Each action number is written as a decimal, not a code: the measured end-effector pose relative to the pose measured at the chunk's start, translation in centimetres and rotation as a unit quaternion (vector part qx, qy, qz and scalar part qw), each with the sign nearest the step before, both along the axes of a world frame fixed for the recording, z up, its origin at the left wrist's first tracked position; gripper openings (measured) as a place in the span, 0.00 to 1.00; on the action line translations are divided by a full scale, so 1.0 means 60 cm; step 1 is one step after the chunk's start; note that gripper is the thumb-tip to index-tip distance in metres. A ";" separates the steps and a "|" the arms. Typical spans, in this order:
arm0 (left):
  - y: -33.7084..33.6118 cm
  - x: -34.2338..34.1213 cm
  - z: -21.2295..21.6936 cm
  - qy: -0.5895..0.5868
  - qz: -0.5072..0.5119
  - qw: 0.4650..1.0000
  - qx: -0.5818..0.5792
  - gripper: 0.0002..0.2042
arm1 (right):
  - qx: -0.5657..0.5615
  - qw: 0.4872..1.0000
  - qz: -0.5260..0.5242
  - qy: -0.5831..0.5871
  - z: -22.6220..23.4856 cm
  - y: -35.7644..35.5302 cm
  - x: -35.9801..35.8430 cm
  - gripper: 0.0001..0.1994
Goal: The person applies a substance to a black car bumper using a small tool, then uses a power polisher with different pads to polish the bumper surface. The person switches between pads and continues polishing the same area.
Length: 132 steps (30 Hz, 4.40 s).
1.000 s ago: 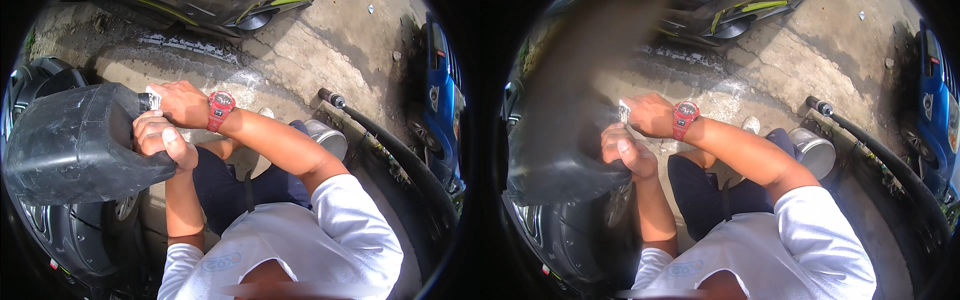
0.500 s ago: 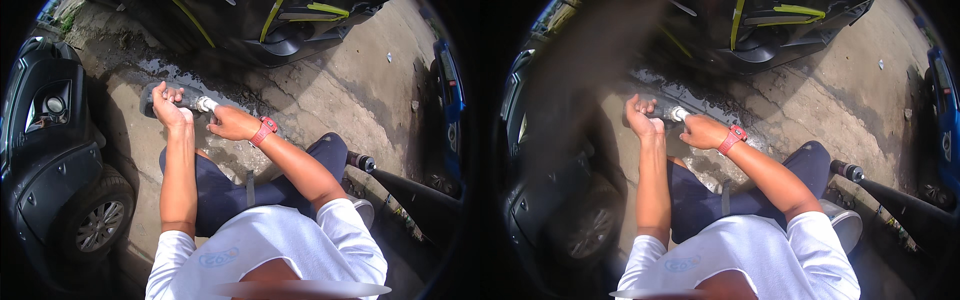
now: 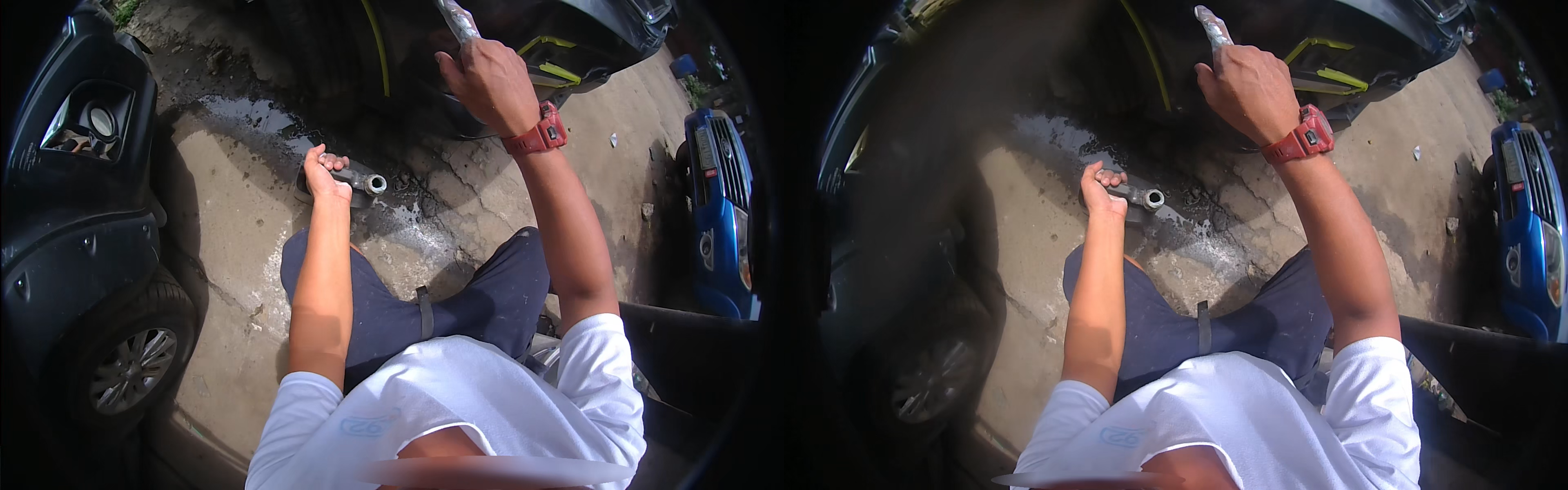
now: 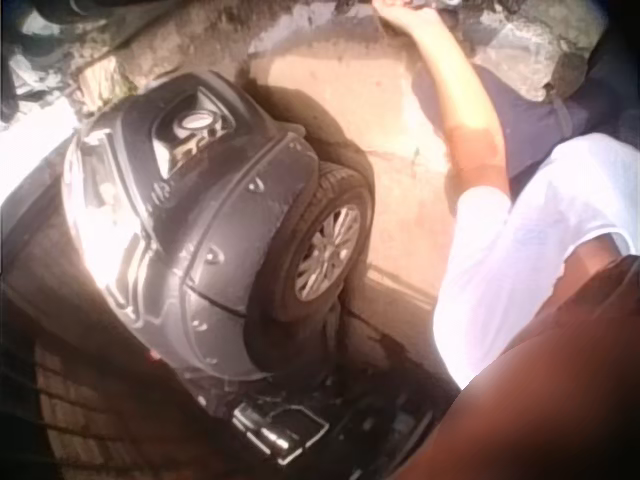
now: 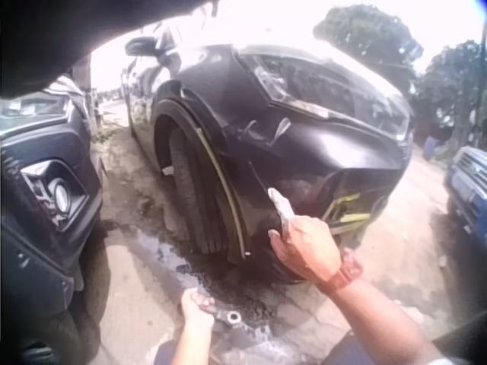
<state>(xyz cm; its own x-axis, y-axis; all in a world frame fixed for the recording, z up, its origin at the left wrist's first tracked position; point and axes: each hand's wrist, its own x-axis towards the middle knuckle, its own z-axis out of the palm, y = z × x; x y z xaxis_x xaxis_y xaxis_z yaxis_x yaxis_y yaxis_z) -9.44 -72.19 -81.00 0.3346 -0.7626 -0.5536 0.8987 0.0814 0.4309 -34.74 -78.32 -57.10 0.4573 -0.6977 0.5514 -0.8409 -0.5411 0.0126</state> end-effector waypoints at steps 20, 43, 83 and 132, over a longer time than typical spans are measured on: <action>-0.026 0.047 -0.026 -0.016 0.013 0.999 0.024 0.17 | 0.080 0.991 -0.022 0.108 -0.063 -0.110 0.103 0.22; 0.027 -0.048 0.095 -0.353 -0.006 0.924 -0.146 0.16 | 0.439 0.846 -0.028 -0.302 -0.358 0.159 0.122 0.18; -0.028 0.006 0.029 -0.020 0.025 0.999 -0.008 0.16 | 0.364 0.776 0.213 -0.468 0.009 0.003 0.088 0.39; -0.009 -0.026 0.057 -0.167 -0.036 0.984 -0.041 0.19 | 0.469 0.868 0.029 -0.163 -0.327 0.199 0.106 0.21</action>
<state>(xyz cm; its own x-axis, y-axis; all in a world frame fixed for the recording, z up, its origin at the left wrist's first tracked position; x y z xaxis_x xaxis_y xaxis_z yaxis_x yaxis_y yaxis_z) -11.00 -72.72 -77.60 0.4311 -0.8285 -0.3573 0.7126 0.0698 0.6980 -28.41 -66.38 -76.74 0.4326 -0.8907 -0.1398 -0.6887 -0.2263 -0.6889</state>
